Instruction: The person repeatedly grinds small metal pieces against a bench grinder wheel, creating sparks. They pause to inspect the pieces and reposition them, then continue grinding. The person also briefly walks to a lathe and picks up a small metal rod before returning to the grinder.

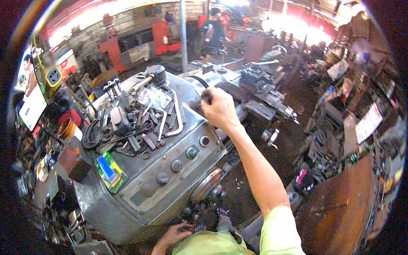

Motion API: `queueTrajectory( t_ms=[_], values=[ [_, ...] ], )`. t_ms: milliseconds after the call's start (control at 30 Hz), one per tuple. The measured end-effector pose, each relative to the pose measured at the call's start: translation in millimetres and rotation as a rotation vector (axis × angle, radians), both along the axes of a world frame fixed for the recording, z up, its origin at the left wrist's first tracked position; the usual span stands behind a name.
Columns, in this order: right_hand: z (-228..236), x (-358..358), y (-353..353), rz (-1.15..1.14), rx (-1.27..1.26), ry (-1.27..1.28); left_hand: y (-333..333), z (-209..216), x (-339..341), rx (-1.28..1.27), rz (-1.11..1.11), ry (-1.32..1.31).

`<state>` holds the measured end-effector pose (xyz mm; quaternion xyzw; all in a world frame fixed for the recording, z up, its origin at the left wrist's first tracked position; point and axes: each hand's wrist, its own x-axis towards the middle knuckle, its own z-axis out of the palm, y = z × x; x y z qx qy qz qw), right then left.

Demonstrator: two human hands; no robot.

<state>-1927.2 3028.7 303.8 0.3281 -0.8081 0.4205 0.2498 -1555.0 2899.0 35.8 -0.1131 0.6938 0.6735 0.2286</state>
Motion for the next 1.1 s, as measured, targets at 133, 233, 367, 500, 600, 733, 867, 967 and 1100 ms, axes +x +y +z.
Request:
queueTrajectory(
  t_ms=[133,233,367,500,600,733,867,967,1100],
  values=[
    [10.2,-55.8,-35.9,0.117,0.124,-0.028,15.7,-5.7,6.8,-0.059,0.237,-0.129],
    [10.6,-83.3,-59.5,0.175,0.157,0.042,32.5,-7.5,14.6,-0.203,0.368,-0.105],
    [9.6,-100.0,-74.7,0.304,0.402,0.034,60.5,6.4,13.6,-0.238,0.583,-0.085],
    [-0.1,-110.4,-69.3,0.377,0.251,0.047,84.0,46.3,13.8,-0.293,0.595,-0.167],
    [-9.3,-119.0,-61.0,0.346,0.021,-0.049,85.2,89.3,13.0,-0.28,0.511,-0.2],
    [-23.5,-122.3,-55.2,0.342,-0.232,0.013,60.4,181.1,19.7,-0.358,0.356,-0.026],
    [-35.9,-117.2,-60.3,0.335,-0.342,0.086,36.0,269.3,-12.3,-0.505,0.405,0.468],
    [-42.5,-114.9,-62.3,0.301,-0.338,0.156,25.3,318.3,-55.5,-0.972,0.452,0.531],
    [-49.0,-112.7,-62.2,0.275,-0.317,0.201,8.0,354.1,-122.7,-1.296,0.439,0.646]
  ],
)
